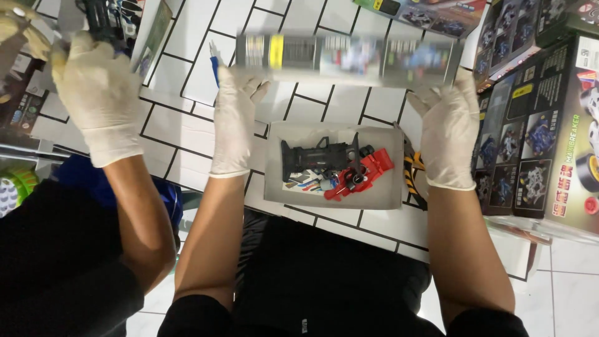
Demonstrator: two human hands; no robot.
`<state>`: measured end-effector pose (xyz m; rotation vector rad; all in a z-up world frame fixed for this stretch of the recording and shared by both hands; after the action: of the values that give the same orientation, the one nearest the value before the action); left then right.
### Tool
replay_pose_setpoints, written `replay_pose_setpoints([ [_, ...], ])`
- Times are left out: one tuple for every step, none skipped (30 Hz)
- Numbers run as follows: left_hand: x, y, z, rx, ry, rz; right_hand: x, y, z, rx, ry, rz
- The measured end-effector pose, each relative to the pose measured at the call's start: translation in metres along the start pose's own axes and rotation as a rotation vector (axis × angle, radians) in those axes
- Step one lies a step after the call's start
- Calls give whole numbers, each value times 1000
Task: Assembling a plastic model toy car by cutting parts from a sprue and fitting them onto the chassis
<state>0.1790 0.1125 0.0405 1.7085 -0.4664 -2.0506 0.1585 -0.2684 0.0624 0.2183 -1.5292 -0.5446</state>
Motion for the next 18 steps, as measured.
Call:
replay_pose_setpoints([
  [-7, 4, 13, 1, 1, 2, 6, 4, 7, 0, -1, 1],
  [-28, 32, 24, 231, 136, -31, 6, 16, 11, 86, 52, 10],
  [-49, 58, 43, 459, 274, -64, 6, 28, 17, 172, 106, 18],
  [-57, 65, 55, 458, 275, -63, 16, 38, 30, 174, 106, 19],
  [-64, 71, 65, 421, 257, -274, 35, 53, 40, 209, 77, 471],
  [-71, 77, 75, 380, 235, -484, 52, 71, 52, 233, 43, 921],
  [-72, 78, 83, 376, 235, -484, 51, 75, 57, 237, 44, 921],
  [-74, 78, 90, 355, 236, -485, 48, 82, 61, 275, 38, 818],
  [-75, 79, 97, 337, 237, -485, 46, 88, 66, 310, 32, 715],
  [-72, 79, 98, 335, 236, -484, 45, 90, 68, 312, 33, 715],
  [-68, 79, 100, 342, 225, -452, 43, 95, 71, 362, 25, 559],
  [-64, 79, 101, 348, 214, -419, 41, 101, 73, 411, 18, 402],
  [-56, 69, 100, 347, 213, -419, 31, 84, 69, 412, 19, 402],
  [-47, 57, 98, 322, 200, -446, 20, 68, 64, 442, 32, 419],
  [-39, 45, 96, 297, 186, -473, 9, 53, 60, 471, 44, 435],
  [-37, 47, 99, 297, 185, -474, 10, 56, 63, 471, 45, 435],
  [-33, 43, 102, 262, 150, -447, 13, 64, 68, 516, 16, 492],
  [-28, 40, 104, 227, 114, -421, 16, 72, 73, 561, -14, 549],
])
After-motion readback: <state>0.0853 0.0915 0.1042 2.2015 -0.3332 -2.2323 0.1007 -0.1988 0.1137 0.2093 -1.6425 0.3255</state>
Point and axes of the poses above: each hand's wrist, its own z-axis away from the middle knuckle, its own y-axis out of the palm, x = y × z, the point moved 10 cm from there along -z, towards the middle knuckle, and after that the axes turned 15 degrees about x, right-handed, at the moved point
